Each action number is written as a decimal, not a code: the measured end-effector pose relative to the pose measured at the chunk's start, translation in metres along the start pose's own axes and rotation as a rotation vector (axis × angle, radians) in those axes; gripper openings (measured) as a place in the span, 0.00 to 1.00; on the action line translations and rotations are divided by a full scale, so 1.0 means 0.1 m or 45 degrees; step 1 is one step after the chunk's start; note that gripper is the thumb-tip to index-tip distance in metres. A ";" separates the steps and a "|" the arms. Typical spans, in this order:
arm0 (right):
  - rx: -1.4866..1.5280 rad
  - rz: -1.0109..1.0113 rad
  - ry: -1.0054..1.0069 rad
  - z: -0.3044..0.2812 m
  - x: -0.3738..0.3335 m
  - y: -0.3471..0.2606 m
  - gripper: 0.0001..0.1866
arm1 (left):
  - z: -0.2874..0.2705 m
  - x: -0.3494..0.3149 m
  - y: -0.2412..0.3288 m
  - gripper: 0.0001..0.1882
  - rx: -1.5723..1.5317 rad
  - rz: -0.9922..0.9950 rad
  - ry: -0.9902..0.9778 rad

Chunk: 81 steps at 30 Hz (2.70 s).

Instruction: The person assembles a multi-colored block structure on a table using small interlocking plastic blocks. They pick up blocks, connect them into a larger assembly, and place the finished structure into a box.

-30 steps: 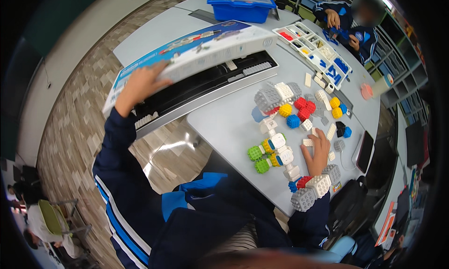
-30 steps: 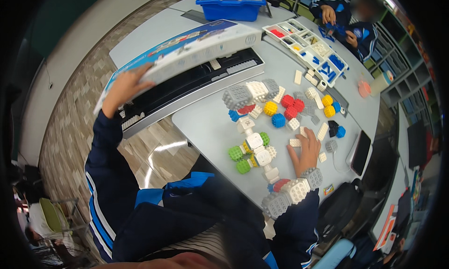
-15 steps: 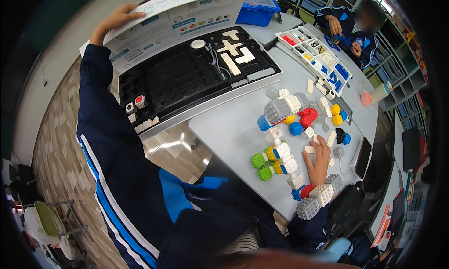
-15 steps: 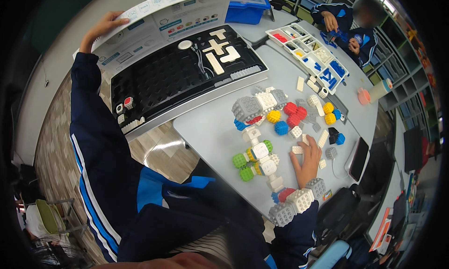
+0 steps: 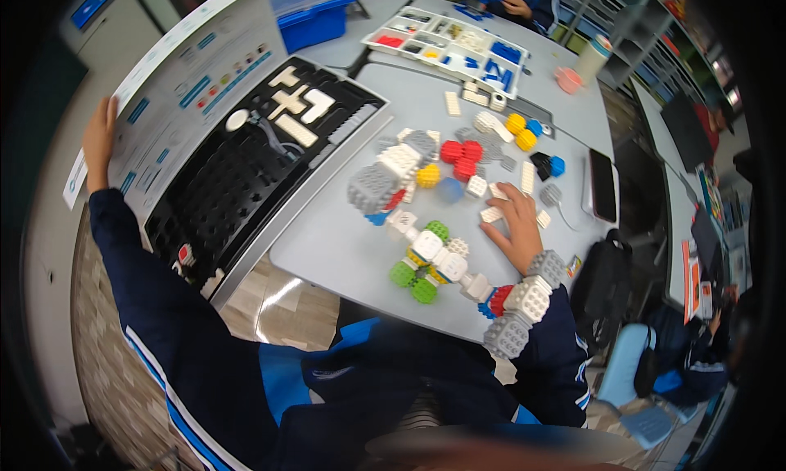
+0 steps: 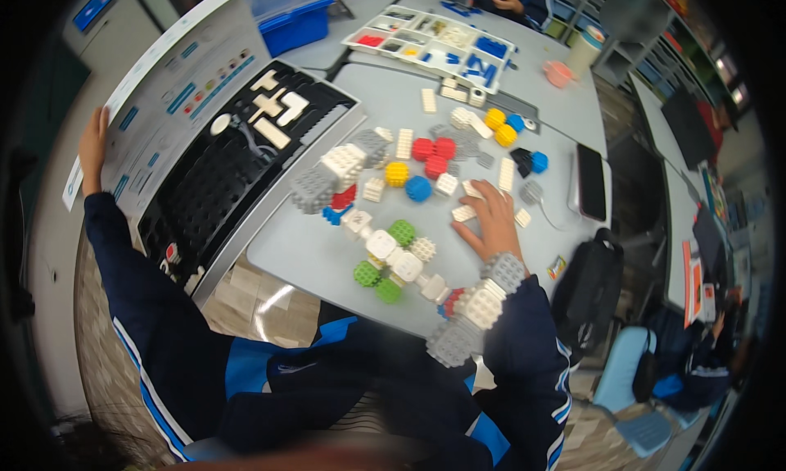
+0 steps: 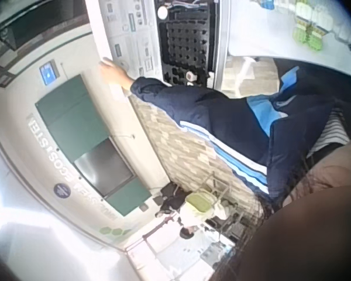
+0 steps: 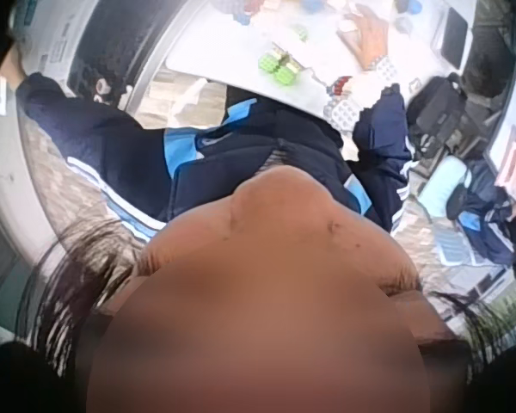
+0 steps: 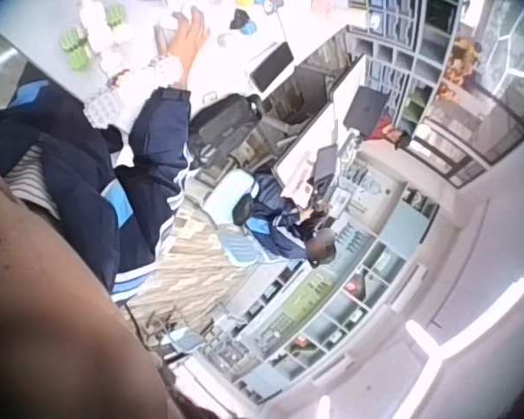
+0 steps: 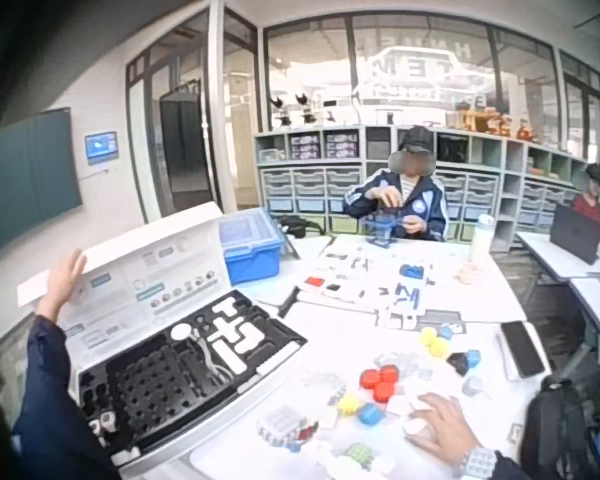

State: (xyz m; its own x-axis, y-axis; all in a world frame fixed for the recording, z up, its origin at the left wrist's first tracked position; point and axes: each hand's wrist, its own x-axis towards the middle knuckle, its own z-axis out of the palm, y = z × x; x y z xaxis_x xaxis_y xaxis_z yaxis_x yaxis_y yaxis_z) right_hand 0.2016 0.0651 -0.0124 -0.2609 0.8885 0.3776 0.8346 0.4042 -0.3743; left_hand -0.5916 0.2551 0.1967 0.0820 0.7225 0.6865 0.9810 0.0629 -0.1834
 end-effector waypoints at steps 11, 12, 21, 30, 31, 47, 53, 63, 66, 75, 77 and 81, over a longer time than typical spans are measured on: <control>-0.001 0.021 -0.034 -0.03 -0.01 0.00 0.23 | 0.15 0.06 -0.05 0.24 0.183 -0.104 0.030; 0.008 0.028 -0.035 -0.03 -0.01 -0.01 0.23 | 0.14 0.07 -0.01 0.25 0.168 -0.136 0.057; 0.015 -0.043 0.065 -0.03 -0.04 -0.01 0.21 | 0.06 0.06 0.20 0.31 0.275 -0.264 0.128; -0.043 -0.063 0.096 0.09 -0.10 0.10 0.22 | 0.17 0.03 0.02 0.32 0.330 -0.090 0.182; -0.050 -0.048 0.088 0.11 -0.10 0.11 0.22 | 0.16 0.04 0.02 0.32 0.291 -0.130 0.139; -0.133 0.127 0.106 0.03 -0.29 -0.07 0.28 | -0.14 0.00 0.45 0.37 0.353 -0.210 0.016; 0.031 0.155 0.326 -0.05 -0.50 -0.12 0.22 | -0.13 -0.09 0.51 0.33 0.355 -0.101 0.156; -0.084 0.278 0.346 -0.01 -0.82 -0.29 0.23 | -0.09 -0.18 0.55 0.29 0.432 -0.048 0.338; -0.089 0.287 0.328 -0.01 -0.83 -0.28 0.24 | -0.11 -0.21 0.62 0.29 0.416 -0.073 0.344; -0.148 0.283 0.255 -0.03 -0.84 -0.26 0.24 | -0.20 -0.23 0.77 0.28 0.339 -0.164 0.312; -0.151 0.269 0.263 -0.03 -0.84 -0.25 0.24 | -0.21 -0.22 0.78 0.28 0.355 -0.168 0.308; -0.119 0.264 0.256 -0.02 -0.84 -0.23 0.24 | -0.19 -0.21 0.76 0.29 0.386 -0.204 0.274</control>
State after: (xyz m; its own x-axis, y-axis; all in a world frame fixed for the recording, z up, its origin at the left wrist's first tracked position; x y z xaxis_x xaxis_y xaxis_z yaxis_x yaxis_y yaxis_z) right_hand 0.2051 -0.0198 -0.0335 0.0129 0.8853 0.4649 0.9034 0.1890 -0.3850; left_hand -0.5151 0.2313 0.1818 -0.0010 0.5286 0.8489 0.8908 0.3863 -0.2395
